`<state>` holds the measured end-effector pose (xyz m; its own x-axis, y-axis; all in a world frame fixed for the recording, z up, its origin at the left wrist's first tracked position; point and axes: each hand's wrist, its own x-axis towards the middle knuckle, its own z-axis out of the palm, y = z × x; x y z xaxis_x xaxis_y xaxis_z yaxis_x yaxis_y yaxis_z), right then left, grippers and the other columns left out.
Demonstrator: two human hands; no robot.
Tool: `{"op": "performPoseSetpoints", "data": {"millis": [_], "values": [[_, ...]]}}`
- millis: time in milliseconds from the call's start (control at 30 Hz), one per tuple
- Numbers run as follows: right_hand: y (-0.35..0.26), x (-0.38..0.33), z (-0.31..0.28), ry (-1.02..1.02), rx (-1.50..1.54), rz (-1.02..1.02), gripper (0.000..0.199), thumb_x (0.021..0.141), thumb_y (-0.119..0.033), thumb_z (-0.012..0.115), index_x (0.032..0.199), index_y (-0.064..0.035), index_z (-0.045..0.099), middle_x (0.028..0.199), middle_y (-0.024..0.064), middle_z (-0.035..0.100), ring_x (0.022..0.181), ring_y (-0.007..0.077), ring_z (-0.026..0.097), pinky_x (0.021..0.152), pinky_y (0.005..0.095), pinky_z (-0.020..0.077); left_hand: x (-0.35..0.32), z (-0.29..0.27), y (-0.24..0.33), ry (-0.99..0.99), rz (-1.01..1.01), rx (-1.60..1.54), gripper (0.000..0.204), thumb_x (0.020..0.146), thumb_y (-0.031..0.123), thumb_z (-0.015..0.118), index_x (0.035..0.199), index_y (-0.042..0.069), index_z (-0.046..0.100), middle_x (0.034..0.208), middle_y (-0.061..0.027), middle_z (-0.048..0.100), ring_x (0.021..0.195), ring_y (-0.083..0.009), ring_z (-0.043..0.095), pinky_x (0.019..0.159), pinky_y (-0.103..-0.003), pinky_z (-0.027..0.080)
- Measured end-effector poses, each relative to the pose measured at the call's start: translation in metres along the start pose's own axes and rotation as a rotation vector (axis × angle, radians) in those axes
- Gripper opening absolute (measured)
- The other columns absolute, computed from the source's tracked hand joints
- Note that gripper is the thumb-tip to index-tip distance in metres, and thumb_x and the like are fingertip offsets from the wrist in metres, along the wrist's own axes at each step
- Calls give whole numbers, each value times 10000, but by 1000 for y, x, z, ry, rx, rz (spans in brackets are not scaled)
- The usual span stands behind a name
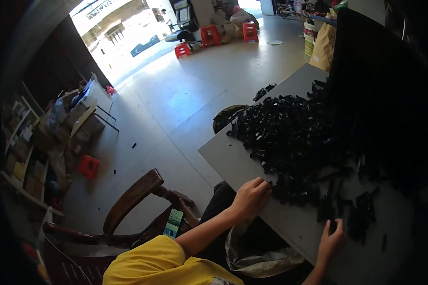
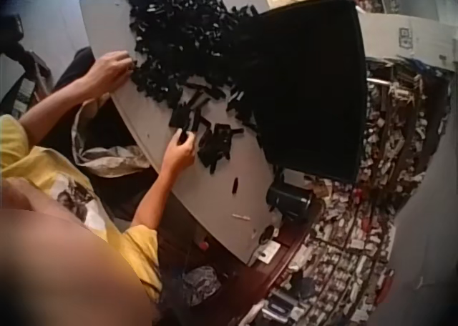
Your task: Picking up small black plastic components from a workbench and placing them into a white sack.
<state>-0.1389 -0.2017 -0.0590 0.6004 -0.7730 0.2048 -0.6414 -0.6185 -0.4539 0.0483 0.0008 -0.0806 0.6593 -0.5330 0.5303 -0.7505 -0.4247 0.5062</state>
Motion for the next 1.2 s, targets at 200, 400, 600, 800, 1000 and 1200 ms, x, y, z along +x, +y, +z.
{"op": "performPoseSetpoints", "data": {"millis": [200, 400, 600, 800, 1000, 1200], "values": [[10, -1, 10, 37, -6, 11, 205, 893, -181, 626, 966, 3, 576, 848, 172, 651, 800, 291, 656, 668, 374, 477, 6, 1, -3, -39, -86, -62, 119, 855, 120, 611, 906, 42, 537, 835, -133, 529, 749, -334, 577, 647, -416, 479], [37, -6, 31, 211, 88, -93, 206, 904, -170, 608, 999, 8, 565, 853, 135, 615, 774, 258, 612, 695, 368, 473, 11, 1, -1, -97, -128, -3, 142, 862, 154, 613, 894, 41, 533, 843, -128, 530, 758, -328, 589, 648, -421, 488], [55, -7, 33, 242, 332, -97, 183, 933, -162, 584, 988, 7, 541, 858, 97, 588, 779, 193, 585, 706, 321, 478, 9, 2, -4, -125, -135, 22, 172, 853, 177, 630, 894, 41, 534, 886, -124, 526, 770, -325, 597, 653, -411, 501], [84, -5, 47, 222, 573, -53, 196, 941, -169, 602, 1052, -19, 543, 791, 24, 582, 646, 61, 512, 461, 209, 318, 9, 3, -4, -103, -137, 7, 154, 840, 148, 626, 899, 42, 531, 908, -123, 525, 764, -332, 599, 656, -415, 505], [75, -5, 50, 289, 672, -41, 212, 950, -136, 583, 1128, -34, 529, 839, 21, 587, 654, 46, 512, 462, 198, 306, 11, 1, -2, -67, -156, -17, 118, 804, 92, 596, 870, 31, 519, 879, -138, 521, 746, -339, 602, 625, -417, 506], [66, -1, 39, 470, 504, -66, 353, 967, -136, 553, 1296, -24, 491, 935, 28, 571, 626, 33, 454, 512, 176, 306, 3, -10, -3, 7, -172, -176, 165, 801, 63, 647, 936, 56, 552, 916, -107, 530, 758, -293, 609, 671, -362, 520]]}}
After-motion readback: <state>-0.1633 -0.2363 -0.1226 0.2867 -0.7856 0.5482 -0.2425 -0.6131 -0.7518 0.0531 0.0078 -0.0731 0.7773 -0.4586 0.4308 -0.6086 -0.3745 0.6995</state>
